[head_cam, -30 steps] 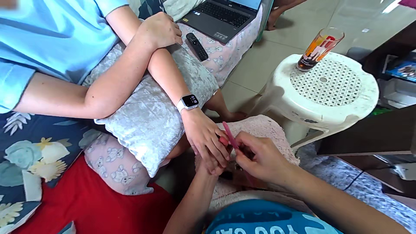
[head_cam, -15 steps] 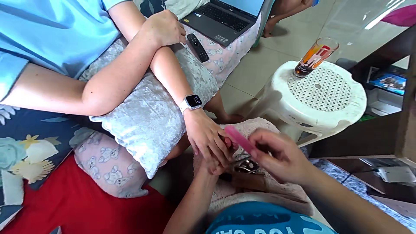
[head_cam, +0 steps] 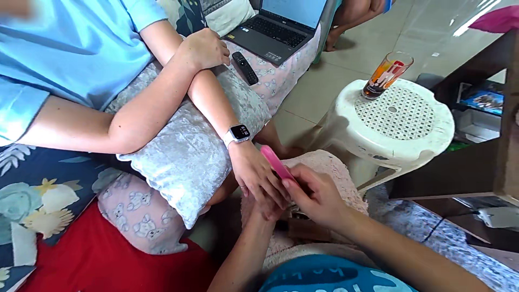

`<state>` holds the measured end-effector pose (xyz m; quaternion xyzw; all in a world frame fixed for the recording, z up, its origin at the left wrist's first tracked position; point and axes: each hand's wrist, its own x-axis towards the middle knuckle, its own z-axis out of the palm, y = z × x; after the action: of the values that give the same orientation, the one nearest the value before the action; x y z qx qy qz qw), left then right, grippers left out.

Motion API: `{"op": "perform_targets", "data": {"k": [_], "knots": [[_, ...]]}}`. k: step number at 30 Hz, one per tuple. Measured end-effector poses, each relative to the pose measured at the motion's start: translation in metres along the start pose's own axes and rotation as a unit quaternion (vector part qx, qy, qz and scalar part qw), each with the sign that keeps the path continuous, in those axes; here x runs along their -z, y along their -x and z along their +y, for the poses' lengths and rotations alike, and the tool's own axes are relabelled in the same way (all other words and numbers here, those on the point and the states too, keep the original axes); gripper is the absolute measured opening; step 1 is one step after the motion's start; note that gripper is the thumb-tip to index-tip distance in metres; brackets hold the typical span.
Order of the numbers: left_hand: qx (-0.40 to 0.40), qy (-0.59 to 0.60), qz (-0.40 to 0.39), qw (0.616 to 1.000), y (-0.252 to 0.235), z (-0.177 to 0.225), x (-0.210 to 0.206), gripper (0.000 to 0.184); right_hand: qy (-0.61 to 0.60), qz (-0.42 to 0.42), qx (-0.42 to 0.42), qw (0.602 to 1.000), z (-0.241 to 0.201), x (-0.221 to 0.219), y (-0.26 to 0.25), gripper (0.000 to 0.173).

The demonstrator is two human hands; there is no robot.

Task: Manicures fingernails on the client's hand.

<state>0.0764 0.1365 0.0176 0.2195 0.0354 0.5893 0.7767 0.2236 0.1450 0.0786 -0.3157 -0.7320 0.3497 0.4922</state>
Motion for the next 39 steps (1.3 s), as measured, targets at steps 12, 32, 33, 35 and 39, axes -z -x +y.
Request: {"op": "perform_targets", "data": {"k": [12, 32, 33, 35, 39], "knots": [[0.011, 0.05, 0.044, 0.998, -0.009, -0.008, 0.005, 0.021, 0.357, 0.036, 0.144, 0.922, 0.019, 0.017, 0.024, 0.019], [-0.002, 0.061, 0.03, 0.998, -0.008, -0.007, 0.008, 0.024, 0.322, -0.022, 0.123, 0.938, 0.058, 0.059, 0.055, 0.024], [-0.004, 0.078, 0.021, 0.997, -0.01, -0.007, 0.008, 0.025, 0.318, -0.021, 0.107, 0.942, 0.063, 0.07, 0.061, 0.025], [-0.008, 0.092, 0.005, 0.996, -0.011, -0.01, 0.01, 0.029, 0.236, -0.002, 0.054, 0.97, 0.061, 0.083, 0.061, 0.027], [0.012, 0.1, -0.01, 0.995, -0.01, -0.01, 0.009, 0.024, -0.232, 0.035, -0.127, 0.964, 0.009, 0.064, 0.016, 0.021]]}}
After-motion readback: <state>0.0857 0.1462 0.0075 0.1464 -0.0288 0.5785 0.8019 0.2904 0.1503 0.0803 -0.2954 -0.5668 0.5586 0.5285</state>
